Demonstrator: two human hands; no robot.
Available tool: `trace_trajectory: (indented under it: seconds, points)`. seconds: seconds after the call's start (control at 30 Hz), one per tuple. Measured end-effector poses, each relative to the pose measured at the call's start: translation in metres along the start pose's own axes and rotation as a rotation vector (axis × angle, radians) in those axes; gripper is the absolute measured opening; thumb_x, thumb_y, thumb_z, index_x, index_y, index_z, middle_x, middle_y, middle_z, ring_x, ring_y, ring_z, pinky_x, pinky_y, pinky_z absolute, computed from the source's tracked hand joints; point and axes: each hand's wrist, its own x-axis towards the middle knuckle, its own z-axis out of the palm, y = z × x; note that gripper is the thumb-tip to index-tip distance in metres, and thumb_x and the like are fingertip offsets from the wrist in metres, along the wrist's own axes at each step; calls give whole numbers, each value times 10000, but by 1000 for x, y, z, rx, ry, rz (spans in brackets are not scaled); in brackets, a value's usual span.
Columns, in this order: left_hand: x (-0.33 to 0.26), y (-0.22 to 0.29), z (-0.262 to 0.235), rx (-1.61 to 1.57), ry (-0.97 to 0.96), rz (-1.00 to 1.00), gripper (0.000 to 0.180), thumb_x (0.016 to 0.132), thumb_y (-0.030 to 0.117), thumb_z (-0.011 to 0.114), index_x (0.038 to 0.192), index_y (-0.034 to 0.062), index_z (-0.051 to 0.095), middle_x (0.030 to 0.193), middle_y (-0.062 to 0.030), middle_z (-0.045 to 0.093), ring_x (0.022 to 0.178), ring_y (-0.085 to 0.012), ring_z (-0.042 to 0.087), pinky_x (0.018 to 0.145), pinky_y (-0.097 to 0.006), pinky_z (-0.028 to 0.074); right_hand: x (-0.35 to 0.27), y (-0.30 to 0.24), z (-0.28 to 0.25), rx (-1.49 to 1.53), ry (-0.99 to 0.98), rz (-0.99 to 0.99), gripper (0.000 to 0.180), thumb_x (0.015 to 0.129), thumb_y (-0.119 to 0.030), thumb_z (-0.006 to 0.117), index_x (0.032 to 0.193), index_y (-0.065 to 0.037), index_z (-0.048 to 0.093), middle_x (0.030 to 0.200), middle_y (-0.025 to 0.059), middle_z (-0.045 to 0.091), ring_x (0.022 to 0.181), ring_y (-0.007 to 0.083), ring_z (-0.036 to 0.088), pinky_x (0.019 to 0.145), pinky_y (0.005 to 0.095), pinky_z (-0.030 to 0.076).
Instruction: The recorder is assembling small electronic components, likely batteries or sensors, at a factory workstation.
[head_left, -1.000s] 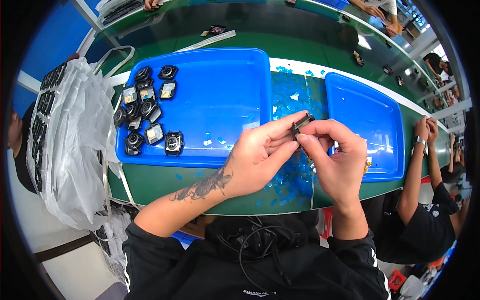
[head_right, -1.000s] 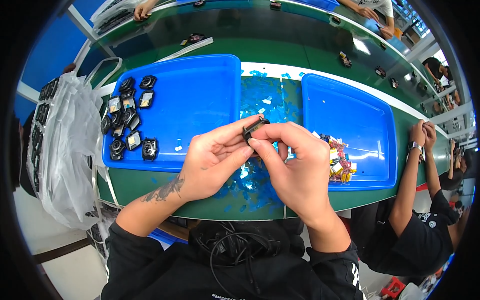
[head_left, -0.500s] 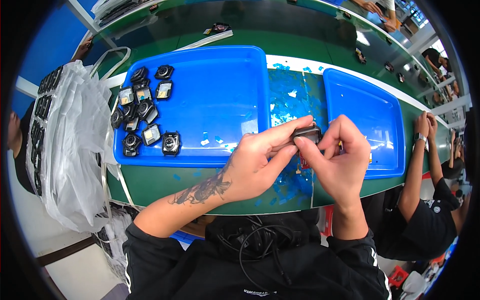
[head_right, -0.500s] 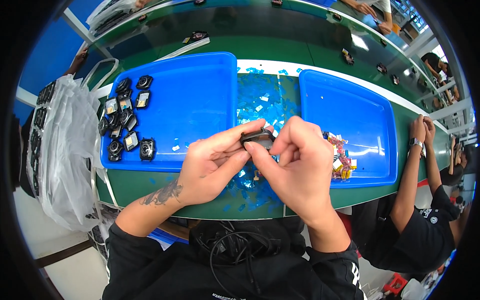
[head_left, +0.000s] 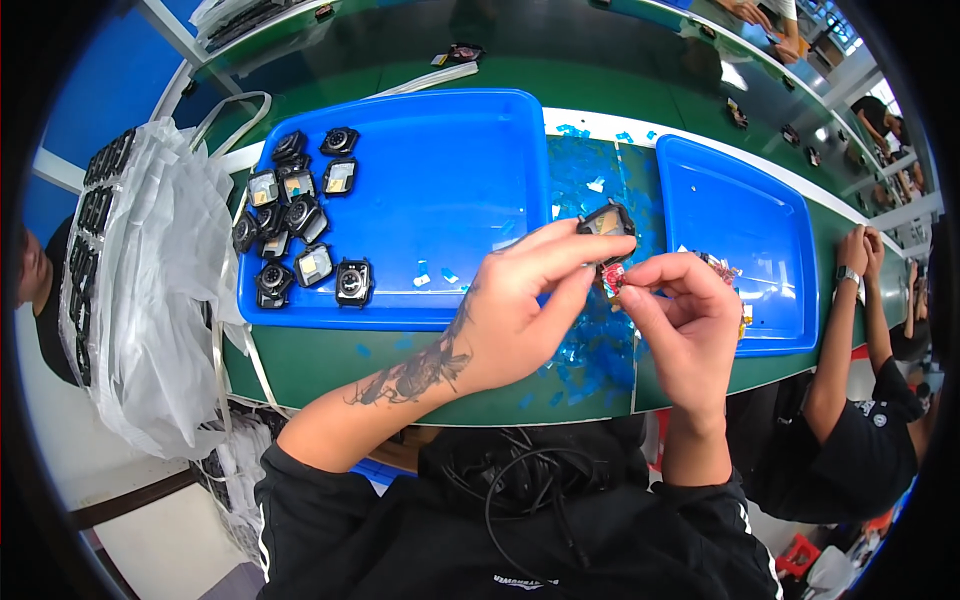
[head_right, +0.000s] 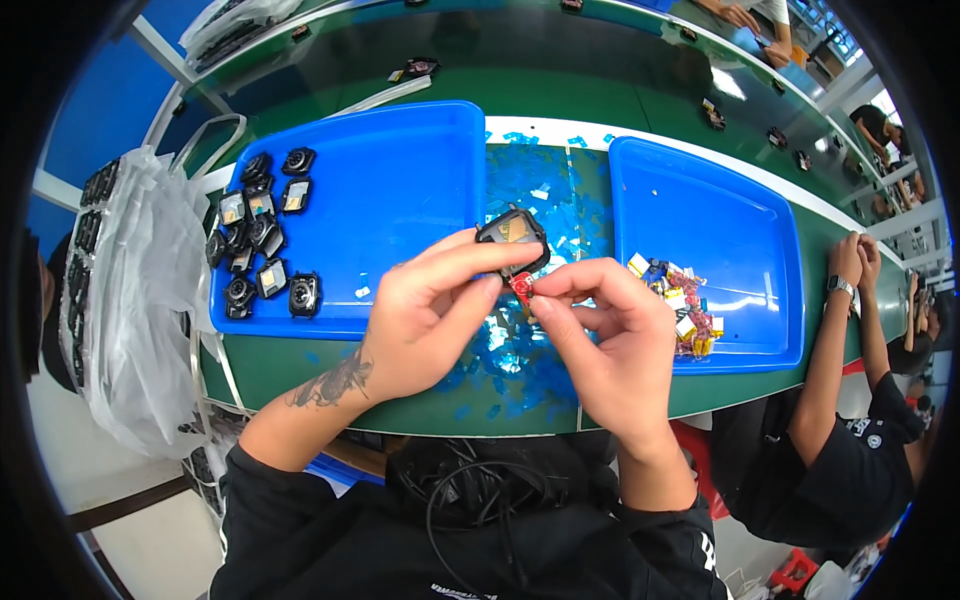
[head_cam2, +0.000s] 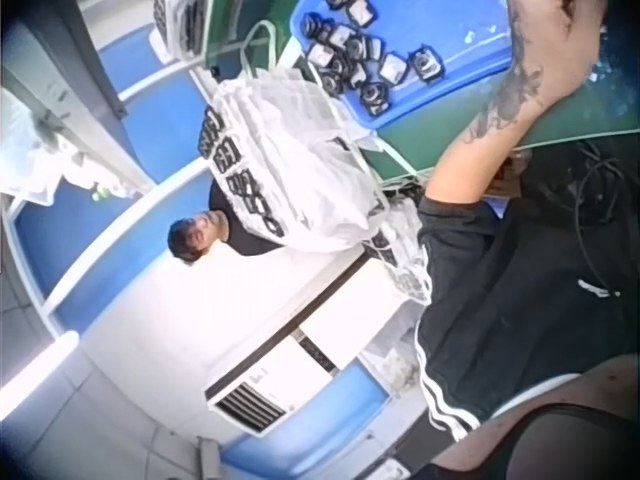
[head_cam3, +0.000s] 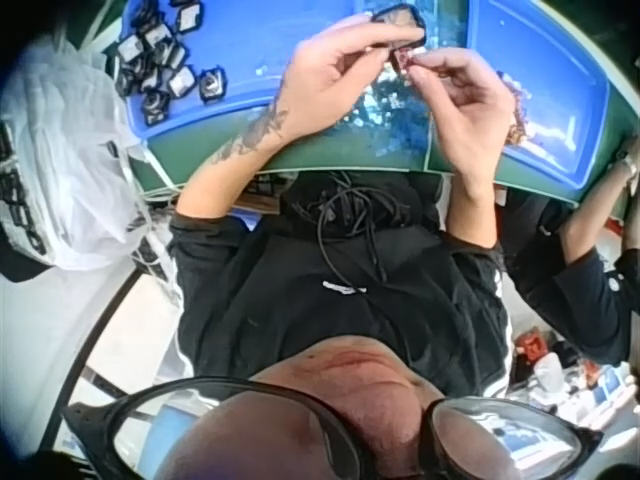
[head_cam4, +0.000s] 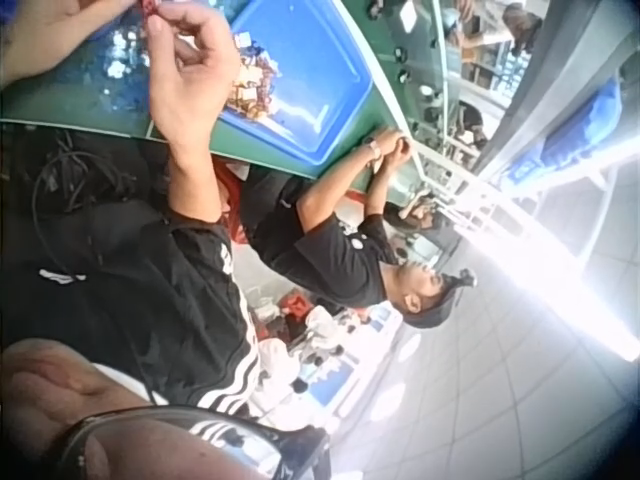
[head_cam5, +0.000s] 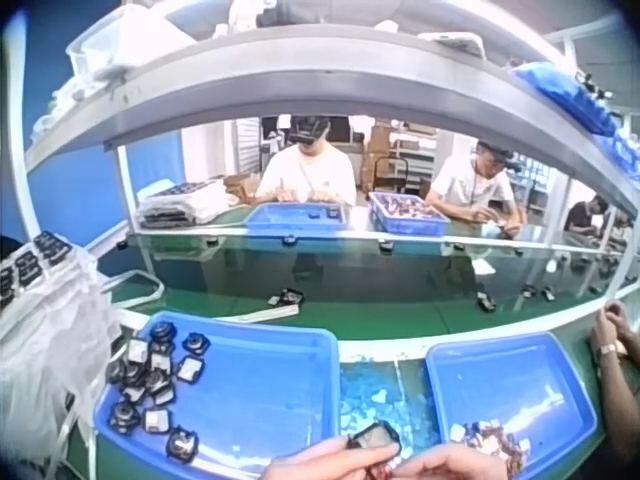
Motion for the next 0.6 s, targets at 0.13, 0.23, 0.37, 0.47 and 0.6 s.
trace_trajectory:
  seconds: [0.13, 0.23, 0.37, 0.47, 0.6]
  points:
    - [0, -10, -2, 332, -19, 258, 362, 820, -49, 648, 1176, 14, 661, 1134, -188, 650, 959, -254, 677, 776, -316, 545, -1, -4, -7, 122, -92, 7, 165, 857, 104, 632, 1020, 72, 637, 988, 109, 658, 928, 135, 645, 812, 239, 563]
    - [2, -10, -2, 409, -5, 355, 326, 797, -23, 695, 1119, 24, 694, 1084, -161, 678, 869, -263, 697, 714, -307, 558, 0, -4, -13, 51, -160, 23, 185, 856, 100, 633, 1036, 66, 652, 995, 115, 663, 943, 149, 653, 815, 247, 572]
    - [2, -8, -1, 471, -22, 321, 305, 783, -31, 702, 1080, 36, 708, 1086, -145, 682, 886, -246, 700, 723, -300, 570, 0, -8, -15, -67, -198, 20, 175, 851, 93, 637, 1019, 50, 656, 998, 112, 660, 936, 154, 658, 798, 252, 584]
    - [1, -12, -3, 455, -49, 353, 291, 779, -25, 708, 1062, 39, 711, 1081, -136, 684, 878, -238, 703, 727, -295, 575, -1, -9, -14, -43, -204, 85, 118, 854, 92, 631, 963, 47, 635, 961, 95, 640, 912, 149, 652, 790, 251, 585]
    - [2, -13, -3, 508, -81, 363, 268, 767, -15, 726, 1029, 39, 720, 1045, -131, 691, 847, -234, 705, 711, -303, 574, 0, -10, -16, -74, -201, 89, 83, 854, 72, 643, 916, 38, 601, 914, 67, 609, 862, 138, 639, 782, 250, 583]
